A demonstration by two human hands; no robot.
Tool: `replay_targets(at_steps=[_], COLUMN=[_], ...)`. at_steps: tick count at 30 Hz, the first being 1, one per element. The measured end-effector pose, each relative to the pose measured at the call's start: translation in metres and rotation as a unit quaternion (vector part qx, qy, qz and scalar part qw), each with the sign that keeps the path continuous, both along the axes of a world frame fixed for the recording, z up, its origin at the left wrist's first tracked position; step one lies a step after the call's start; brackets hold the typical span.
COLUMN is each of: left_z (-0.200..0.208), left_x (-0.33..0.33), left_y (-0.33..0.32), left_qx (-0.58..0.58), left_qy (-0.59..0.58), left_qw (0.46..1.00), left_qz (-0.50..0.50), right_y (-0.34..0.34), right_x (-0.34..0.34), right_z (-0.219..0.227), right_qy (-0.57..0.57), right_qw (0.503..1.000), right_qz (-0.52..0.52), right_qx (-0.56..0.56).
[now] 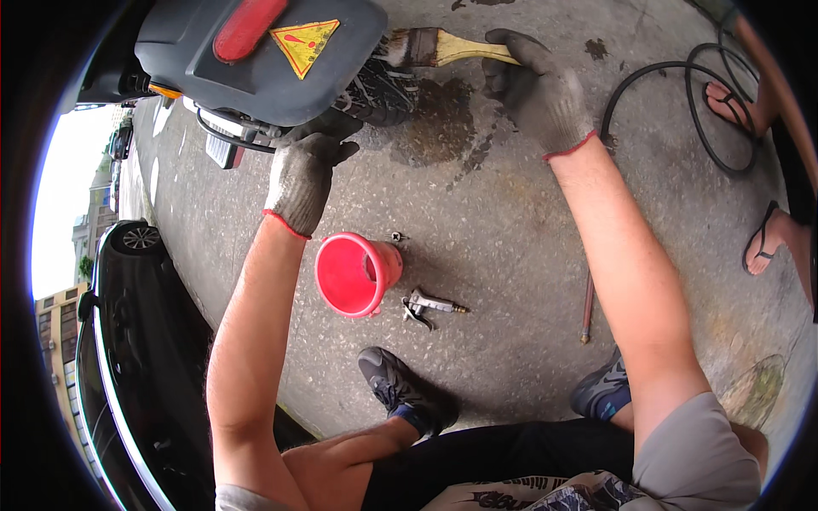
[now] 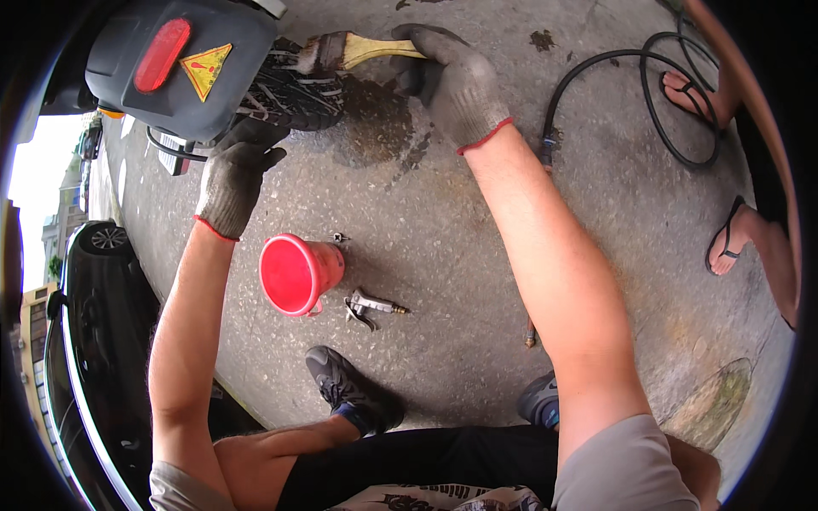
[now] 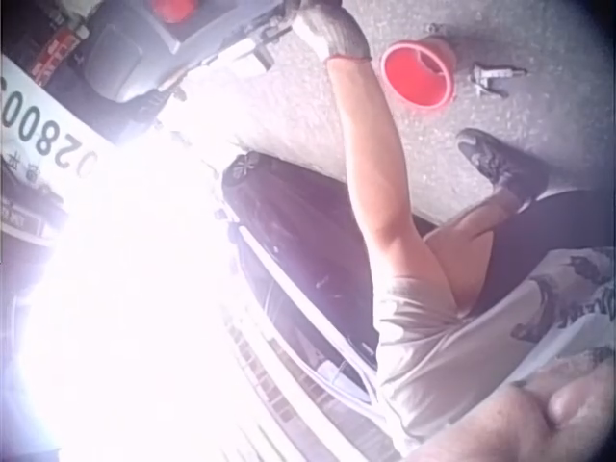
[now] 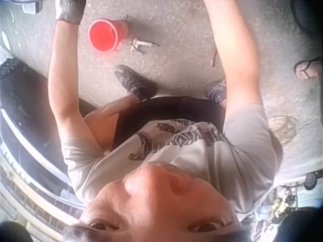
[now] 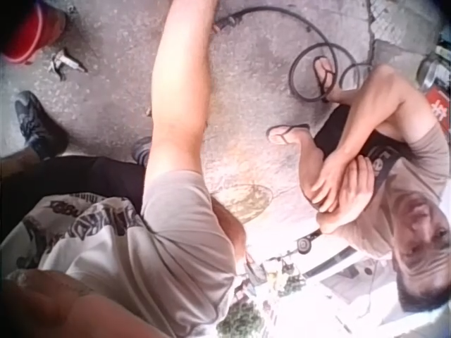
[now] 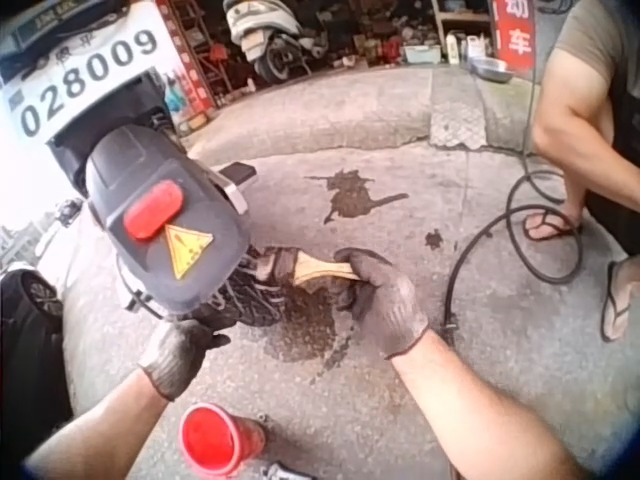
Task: Cleaning and repairing the rear wheel and motor hub of an electric motorcycle.
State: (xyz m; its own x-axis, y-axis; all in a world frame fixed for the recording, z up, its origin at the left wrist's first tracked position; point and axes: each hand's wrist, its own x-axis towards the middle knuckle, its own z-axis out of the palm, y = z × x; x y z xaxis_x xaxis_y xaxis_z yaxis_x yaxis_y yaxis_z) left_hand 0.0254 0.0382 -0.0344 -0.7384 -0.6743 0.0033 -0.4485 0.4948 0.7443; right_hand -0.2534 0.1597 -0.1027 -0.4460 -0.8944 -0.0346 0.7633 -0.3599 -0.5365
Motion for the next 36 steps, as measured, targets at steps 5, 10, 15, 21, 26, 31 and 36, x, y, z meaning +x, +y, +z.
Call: replay_targets(at_steps=[5, 10, 15, 21, 26, 31, 36], left_z=[0.004, 0.009, 0.013, 0.002, 0.002, 0.003, 0.001], left_x=[-0.015, -0.014, -0.012, -0.012, -0.012, -0.008, -0.013], left_y=[0.006, 0.008, 0.006, 0.003, 0.004, 0.007, 0.004], left_qx=[0.274, 0.253, 0.176, 0.146, 0.166, 0.082, -0.222], left_qy=[0.152, 0.136, 0.079, 0.127, 0.127, 0.116, -0.103], left_qw=[0.935, 0.949, 0.974, 0.979, 0.973, 0.988, 0.969], left_qz=[0.169, 0.134, 0.123, 0.069, 0.101, 0.056, -0.020], right_y=[-0.003, 0.006, 0.037, 0.061, 0.068, 0.062, 0.068], right_x=[0.026, 0.014, 0.015, 0.045, 0.064, 0.069, 0.070], right_z=[-0.053, -0.003, 0.042, -0.012, -0.001, 0.021, -0.009], right_qy=[0.172, 0.220, 0.276, 0.387, 0.580, 0.625, 0.640], right_qw=[0.957, 0.965, 0.960, 0.914, 0.804, 0.745, 0.746], right_qz=[-0.043, -0.034, -0.050, -0.089, -0.119, -0.223, -0.181], right_qx=[0.230, 0.140, 0.023, 0.089, 0.052, -0.068, 0.031])
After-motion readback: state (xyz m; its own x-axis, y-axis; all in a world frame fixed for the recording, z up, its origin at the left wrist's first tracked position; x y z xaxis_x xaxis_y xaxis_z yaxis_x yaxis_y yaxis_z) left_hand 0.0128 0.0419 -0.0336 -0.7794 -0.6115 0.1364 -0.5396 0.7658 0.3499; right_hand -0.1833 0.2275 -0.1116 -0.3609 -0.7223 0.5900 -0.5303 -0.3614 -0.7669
